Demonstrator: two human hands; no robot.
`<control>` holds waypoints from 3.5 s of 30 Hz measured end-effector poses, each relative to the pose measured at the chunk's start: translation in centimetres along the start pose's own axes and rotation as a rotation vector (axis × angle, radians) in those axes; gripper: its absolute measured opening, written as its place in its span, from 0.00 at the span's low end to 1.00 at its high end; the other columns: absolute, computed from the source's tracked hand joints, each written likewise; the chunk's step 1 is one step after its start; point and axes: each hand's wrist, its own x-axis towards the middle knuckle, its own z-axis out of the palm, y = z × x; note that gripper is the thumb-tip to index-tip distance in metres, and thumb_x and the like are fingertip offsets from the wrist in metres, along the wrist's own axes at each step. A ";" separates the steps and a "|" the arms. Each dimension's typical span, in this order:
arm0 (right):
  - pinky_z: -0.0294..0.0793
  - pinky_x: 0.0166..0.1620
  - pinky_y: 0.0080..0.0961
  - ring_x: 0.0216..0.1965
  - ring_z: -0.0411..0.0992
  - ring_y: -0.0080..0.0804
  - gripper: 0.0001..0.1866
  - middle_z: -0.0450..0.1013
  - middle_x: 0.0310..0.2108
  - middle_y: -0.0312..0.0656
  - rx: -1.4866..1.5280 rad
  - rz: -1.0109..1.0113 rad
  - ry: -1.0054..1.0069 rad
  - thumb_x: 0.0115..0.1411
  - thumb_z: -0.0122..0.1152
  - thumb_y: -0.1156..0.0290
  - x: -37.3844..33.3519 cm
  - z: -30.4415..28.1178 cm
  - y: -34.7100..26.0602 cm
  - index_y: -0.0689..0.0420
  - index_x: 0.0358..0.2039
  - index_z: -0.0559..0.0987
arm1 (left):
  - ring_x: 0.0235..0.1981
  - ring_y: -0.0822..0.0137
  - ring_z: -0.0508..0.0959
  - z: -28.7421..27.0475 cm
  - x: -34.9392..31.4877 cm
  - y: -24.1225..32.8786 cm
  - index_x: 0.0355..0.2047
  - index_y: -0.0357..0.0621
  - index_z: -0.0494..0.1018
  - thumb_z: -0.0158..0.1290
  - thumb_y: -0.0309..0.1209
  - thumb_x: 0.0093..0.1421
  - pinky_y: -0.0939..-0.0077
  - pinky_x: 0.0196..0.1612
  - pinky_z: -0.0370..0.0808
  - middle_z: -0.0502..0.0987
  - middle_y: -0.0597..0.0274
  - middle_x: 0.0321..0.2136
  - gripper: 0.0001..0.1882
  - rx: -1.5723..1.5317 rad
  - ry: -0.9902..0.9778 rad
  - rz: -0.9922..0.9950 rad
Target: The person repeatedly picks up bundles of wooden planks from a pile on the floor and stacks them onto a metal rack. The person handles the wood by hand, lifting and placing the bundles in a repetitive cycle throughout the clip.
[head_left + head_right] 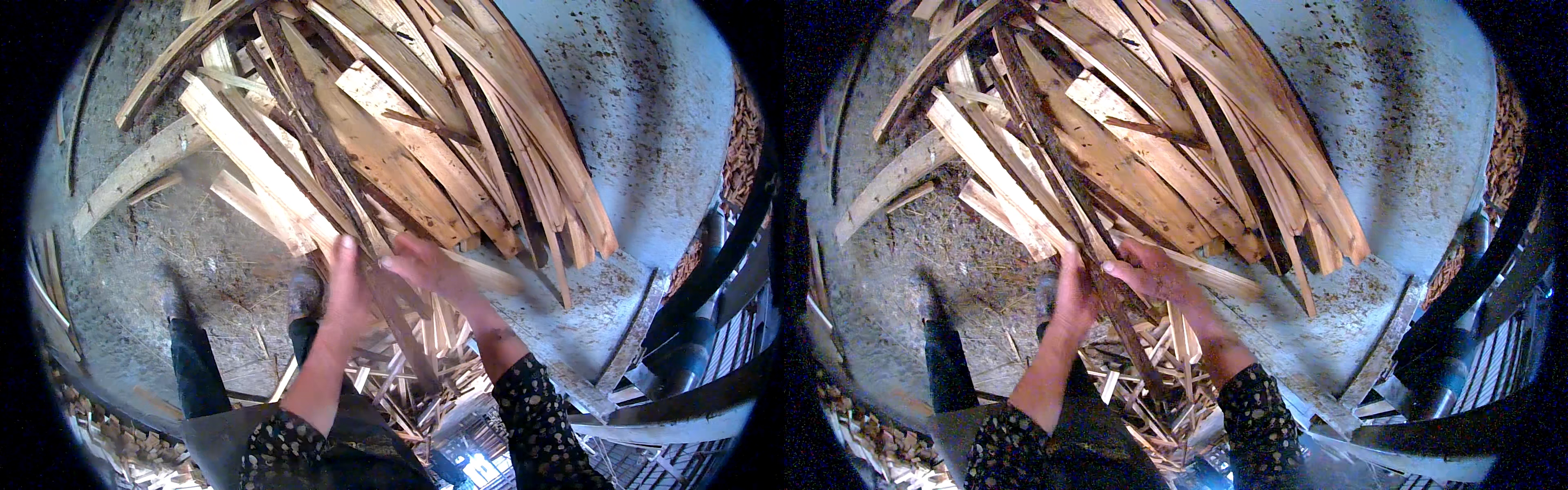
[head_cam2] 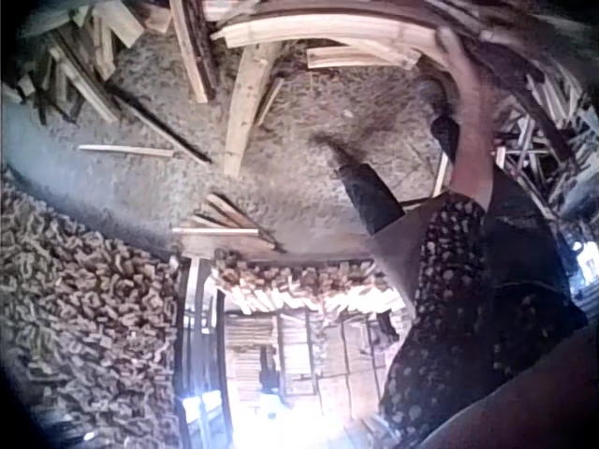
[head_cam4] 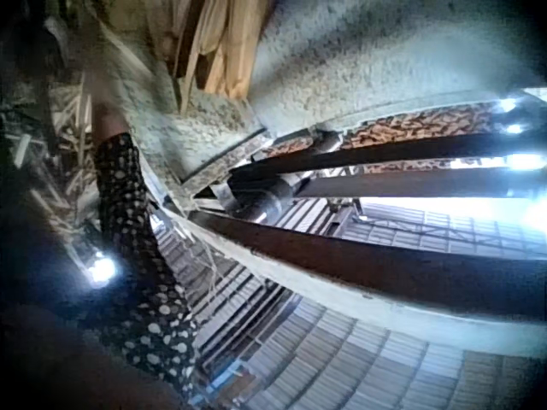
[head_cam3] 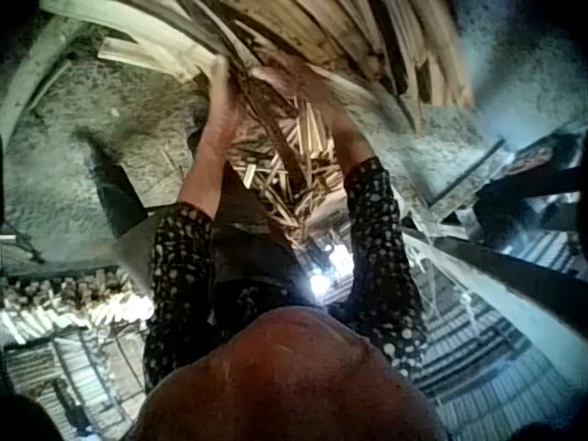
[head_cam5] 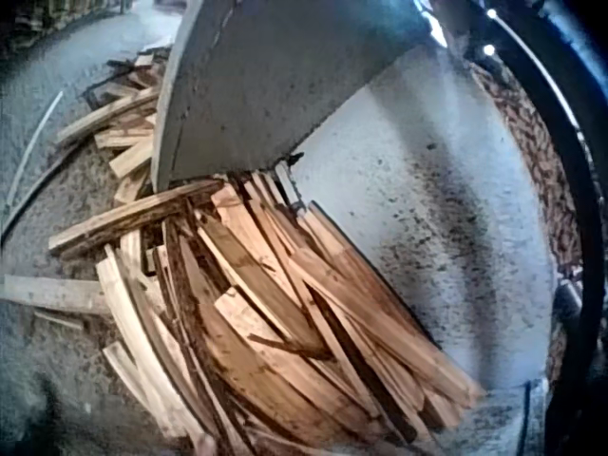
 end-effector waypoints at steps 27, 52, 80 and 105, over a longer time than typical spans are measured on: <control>0.59 0.53 0.34 0.51 0.63 0.44 0.35 0.65 0.46 0.54 -0.262 -0.474 0.194 0.47 0.56 0.57 2.5 -2.3 -9.4 0.61 0.53 0.60 | 0.45 0.61 0.70 9.6 -1.8 7.1 0.47 0.45 0.65 0.41 0.52 0.58 0.65 0.49 0.68 0.71 0.57 0.43 0.26 -0.082 -0.038 -0.076; 0.71 0.37 0.38 0.39 0.70 0.44 0.22 0.70 0.37 0.50 -0.532 0.947 -0.319 0.48 0.55 0.54 -44.7 14.1 22.2 0.58 0.38 0.73 | 0.42 0.54 0.73 -8.5 -23.8 -6.1 0.39 0.38 0.70 0.52 0.38 0.50 0.64 0.45 0.68 0.73 0.49 0.37 0.19 1.324 -0.269 -0.440; 0.63 0.47 0.43 0.47 0.63 0.50 0.18 0.64 0.46 0.54 -0.464 -0.337 0.628 0.39 0.65 0.66 -1.4 5.9 6.9 0.61 0.30 0.72 | 0.32 0.75 0.67 -12.7 3.3 14.5 0.42 0.40 0.67 0.47 0.41 0.57 0.80 0.33 0.65 0.69 0.67 0.30 0.19 1.160 0.302 0.180; 0.55 0.56 0.33 0.55 0.56 0.44 0.49 0.55 0.53 0.55 -0.079 -0.190 0.345 0.33 0.69 0.67 14.2 14.4 8.1 0.64 0.55 0.54 | 0.50 0.63 0.63 -10.6 7.9 11.2 0.57 0.43 0.50 0.55 0.45 0.51 0.68 0.51 0.62 0.62 0.56 0.51 0.39 0.718 0.136 0.101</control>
